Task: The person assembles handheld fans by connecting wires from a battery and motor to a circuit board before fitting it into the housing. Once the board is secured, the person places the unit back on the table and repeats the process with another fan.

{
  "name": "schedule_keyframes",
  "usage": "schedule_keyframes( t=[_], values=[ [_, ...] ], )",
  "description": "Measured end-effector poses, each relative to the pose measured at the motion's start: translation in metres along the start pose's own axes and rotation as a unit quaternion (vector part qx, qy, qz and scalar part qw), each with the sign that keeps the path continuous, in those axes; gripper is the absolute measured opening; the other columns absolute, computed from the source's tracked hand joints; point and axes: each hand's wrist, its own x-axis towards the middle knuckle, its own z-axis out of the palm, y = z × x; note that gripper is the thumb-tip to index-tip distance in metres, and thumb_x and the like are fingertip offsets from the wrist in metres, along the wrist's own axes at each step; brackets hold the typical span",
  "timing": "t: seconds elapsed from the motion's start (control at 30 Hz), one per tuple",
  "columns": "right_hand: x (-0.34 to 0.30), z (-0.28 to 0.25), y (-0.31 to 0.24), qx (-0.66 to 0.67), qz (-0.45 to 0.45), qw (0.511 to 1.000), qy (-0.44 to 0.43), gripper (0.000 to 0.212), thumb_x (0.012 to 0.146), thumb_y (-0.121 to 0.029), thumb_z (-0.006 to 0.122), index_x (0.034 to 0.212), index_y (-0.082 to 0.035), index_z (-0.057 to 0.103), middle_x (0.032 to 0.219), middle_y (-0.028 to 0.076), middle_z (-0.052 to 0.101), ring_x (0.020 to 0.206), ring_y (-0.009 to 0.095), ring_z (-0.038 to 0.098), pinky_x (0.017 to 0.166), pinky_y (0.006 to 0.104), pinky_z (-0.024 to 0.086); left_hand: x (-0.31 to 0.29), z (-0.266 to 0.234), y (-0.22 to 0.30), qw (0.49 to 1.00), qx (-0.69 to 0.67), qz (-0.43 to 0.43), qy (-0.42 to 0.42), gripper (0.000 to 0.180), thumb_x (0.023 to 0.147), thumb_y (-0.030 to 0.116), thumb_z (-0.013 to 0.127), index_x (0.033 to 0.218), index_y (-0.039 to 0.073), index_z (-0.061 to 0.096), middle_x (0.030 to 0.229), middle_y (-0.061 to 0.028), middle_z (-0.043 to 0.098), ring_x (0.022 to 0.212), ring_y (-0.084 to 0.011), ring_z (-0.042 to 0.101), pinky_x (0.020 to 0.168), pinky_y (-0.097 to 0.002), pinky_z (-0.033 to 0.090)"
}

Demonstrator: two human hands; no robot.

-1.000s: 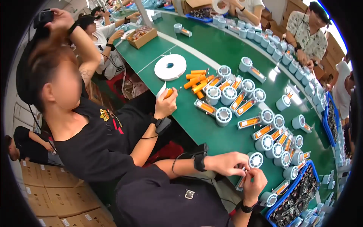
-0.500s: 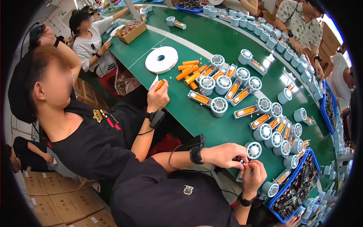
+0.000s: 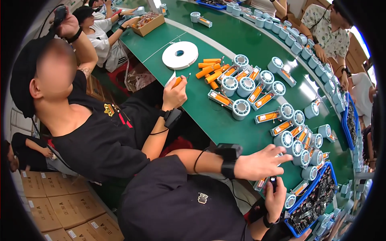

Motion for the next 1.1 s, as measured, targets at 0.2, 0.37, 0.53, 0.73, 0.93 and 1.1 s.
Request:
schedule_keyframes(
  t=[0.2,0.37,0.53,0.73,0.93,1.1],
  values=[
    [0.0,-0.005,-0.005,-0.228,-0.056,0.972,0.023,0.013,0.096,-0.008,0.064,0.098,0.005,0.06,0.079,0.016,0.064,0.068,0.025,0.062,0.064,0.0376,0.048,0.0,0.037,-0.024,0.989,-0.025,0.071,-0.124,0.011,0.079,0.014,0.072,0.086,0.006,0.071,0.111,-0.0104,0.063,0.132,-0.036,0.046,0.111,-0.0601,0.032],
    [-0.001,0.002,0.015,-0.402,-0.085,0.905,0.114,0.017,0.097,-0.007,0.061,0.109,0.006,0.059,0.095,0.024,0.064,0.078,0.036,0.062,0.072,0.0413,0.048,-0.006,0.043,-0.022,0.991,-0.102,0.026,-0.083,0.013,0.081,0.018,0.074,0.079,0.006,0.072,0.111,-0.011,0.064,0.133,-0.0375,0.047,0.11,-0.0605,0.032],
    [0.009,0.016,0.023,-0.261,0.0,0.953,0.153,0.021,0.1,-0.006,0.055,0.118,0.006,0.058,0.11,0.026,0.064,0.094,0.045,0.061,0.082,0.0469,0.048,-0.006,0.053,-0.017,0.99,-0.132,-0.04,-0.022,0.019,0.083,0.023,0.075,0.078,0.005,0.072,0.112,-0.0109,0.064,0.134,-0.0378,0.047,0.109,-0.06,0.034],
    [0.005,0.026,0.023,-0.12,-0.065,0.975,0.176,0.026,0.104,-0.006,0.048,0.126,0.006,0.055,0.113,0.024,0.066,0.099,0.04,0.064,0.087,0.0426,0.049,-0.009,0.064,-0.017,0.993,-0.113,-0.037,0.011,0.02,0.085,0.024,0.074,0.078,0.005,0.073,0.112,-0.0103,0.064,0.135,-0.037,0.047,0.111,-0.0618,0.034],
    [0.002,0.033,0.032,-0.096,-0.08,0.976,0.18,0.03,0.106,-0.007,0.046,0.131,0.007,0.055,0.118,0.023,0.066,0.103,0.035,0.066,0.091,0.0395,0.05,-0.003,0.043,-0.013,0.99,-0.132,-0.044,-0.016,0.018,0.088,0.022,0.072,0.083,0.005,0.073,0.112,-0.0092,0.065,0.135,-0.0372,0.048,0.115,-0.0635,0.031],
    [0.005,0.033,0.036,-0.058,-0.092,0.983,0.148,0.027,0.104,-0.003,0.049,0.128,0.007,0.056,0.116,0.023,0.066,0.103,0.036,0.066,0.091,0.0397,0.05,-0.006,0.05,-0.02,0.992,-0.122,-0.022,-0.022,0.015,0.089,0.02,0.071,0.089,0.005,0.073,0.113,-0.0096,0.064,0.135,-0.0363,0.048,0.116,-0.0626,0.031]
  ],
)
